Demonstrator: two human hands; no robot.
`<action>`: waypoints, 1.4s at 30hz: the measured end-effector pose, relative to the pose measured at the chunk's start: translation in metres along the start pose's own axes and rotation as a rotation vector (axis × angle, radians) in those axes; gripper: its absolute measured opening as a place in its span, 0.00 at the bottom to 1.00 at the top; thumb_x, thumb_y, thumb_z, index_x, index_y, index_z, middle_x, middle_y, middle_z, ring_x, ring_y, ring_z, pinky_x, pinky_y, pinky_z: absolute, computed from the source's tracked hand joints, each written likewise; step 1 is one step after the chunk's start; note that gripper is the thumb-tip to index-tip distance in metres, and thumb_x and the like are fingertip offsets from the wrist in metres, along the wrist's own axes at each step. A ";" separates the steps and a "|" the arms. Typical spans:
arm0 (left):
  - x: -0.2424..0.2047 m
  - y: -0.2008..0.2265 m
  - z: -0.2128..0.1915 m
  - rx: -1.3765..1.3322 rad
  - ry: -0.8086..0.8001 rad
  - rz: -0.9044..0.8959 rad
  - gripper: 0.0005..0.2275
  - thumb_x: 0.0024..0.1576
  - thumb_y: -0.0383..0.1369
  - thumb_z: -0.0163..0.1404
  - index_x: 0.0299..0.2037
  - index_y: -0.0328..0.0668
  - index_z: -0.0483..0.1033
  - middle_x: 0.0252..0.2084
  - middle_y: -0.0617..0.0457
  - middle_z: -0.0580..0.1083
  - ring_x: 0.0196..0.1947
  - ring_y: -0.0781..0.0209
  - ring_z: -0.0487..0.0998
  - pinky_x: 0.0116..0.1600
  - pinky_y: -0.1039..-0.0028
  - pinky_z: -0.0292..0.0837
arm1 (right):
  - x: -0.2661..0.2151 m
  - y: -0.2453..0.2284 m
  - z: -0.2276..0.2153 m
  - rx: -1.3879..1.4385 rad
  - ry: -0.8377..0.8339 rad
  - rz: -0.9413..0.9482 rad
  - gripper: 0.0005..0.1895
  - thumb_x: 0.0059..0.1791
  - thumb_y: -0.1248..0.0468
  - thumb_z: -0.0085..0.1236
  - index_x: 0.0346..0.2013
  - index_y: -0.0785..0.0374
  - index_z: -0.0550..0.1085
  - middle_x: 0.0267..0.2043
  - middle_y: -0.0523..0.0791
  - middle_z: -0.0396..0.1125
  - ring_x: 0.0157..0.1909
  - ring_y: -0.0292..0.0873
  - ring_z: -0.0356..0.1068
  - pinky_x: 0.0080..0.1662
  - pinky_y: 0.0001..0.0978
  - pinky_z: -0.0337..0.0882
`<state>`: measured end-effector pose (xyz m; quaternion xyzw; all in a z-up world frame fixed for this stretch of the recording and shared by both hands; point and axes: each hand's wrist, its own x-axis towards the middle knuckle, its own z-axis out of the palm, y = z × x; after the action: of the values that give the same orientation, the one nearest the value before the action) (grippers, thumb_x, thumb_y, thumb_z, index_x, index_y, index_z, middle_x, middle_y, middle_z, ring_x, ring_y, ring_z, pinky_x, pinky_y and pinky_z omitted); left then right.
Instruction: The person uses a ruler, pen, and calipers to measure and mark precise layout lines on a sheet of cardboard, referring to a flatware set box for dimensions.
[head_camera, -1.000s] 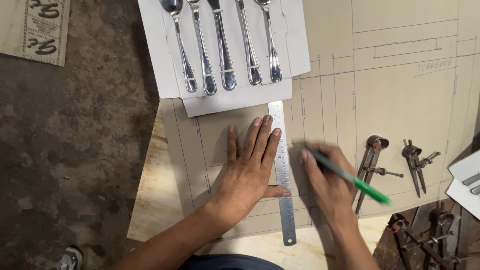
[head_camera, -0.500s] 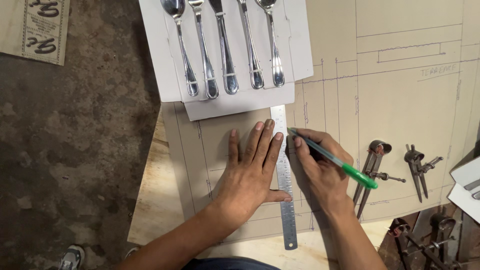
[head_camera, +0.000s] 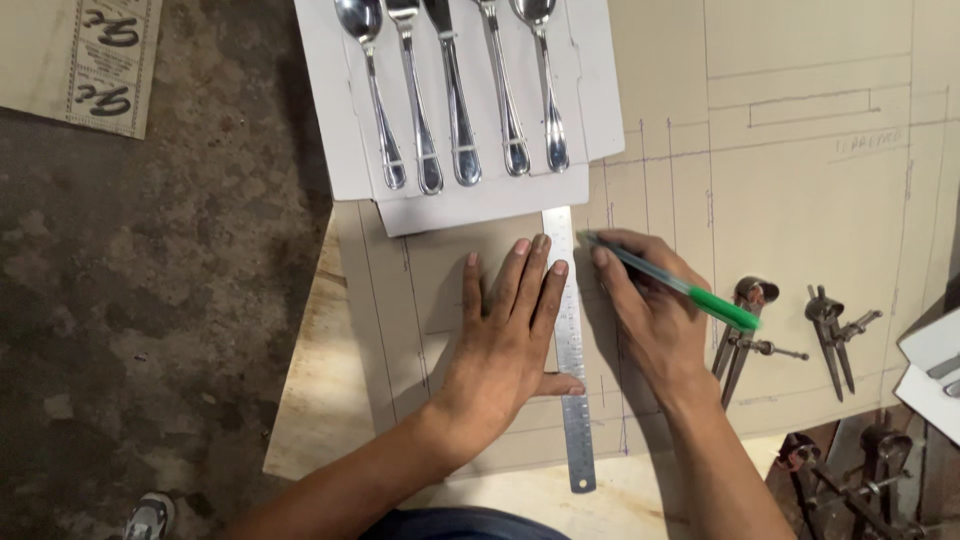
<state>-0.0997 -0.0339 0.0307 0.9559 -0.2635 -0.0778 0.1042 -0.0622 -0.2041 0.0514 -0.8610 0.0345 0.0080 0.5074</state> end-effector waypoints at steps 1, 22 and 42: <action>-0.001 0.001 0.002 0.005 -0.021 -0.003 0.57 0.41 0.71 0.48 0.73 0.31 0.53 0.76 0.35 0.46 0.77 0.41 0.38 0.73 0.33 0.36 | 0.001 -0.003 -0.001 -0.072 -0.021 -0.041 0.10 0.55 0.68 0.60 0.50 0.68 0.77 0.40 0.50 0.76 0.38 0.37 0.74 0.39 0.26 0.74; 0.002 0.002 0.018 -0.214 -0.082 -0.026 0.61 0.37 0.66 0.57 0.74 0.29 0.44 0.76 0.34 0.39 0.77 0.43 0.32 0.73 0.30 0.25 | -0.157 0.034 -0.020 0.003 0.063 0.215 0.10 0.50 0.73 0.59 0.46 0.73 0.76 0.43 0.51 0.76 0.44 0.41 0.77 0.46 0.29 0.76; -0.002 0.002 0.019 -0.232 0.023 -0.017 0.56 0.37 0.64 0.57 0.71 0.28 0.55 0.74 0.33 0.49 0.75 0.42 0.42 0.72 0.32 0.27 | -0.133 0.020 -0.027 -0.193 0.001 -0.087 0.07 0.50 0.70 0.60 0.43 0.67 0.76 0.41 0.51 0.76 0.41 0.47 0.78 0.42 0.34 0.77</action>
<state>-0.1066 -0.0375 0.0132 0.9405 -0.2434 -0.0978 0.2162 -0.1966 -0.2304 0.0535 -0.9065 -0.0038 -0.0114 0.4220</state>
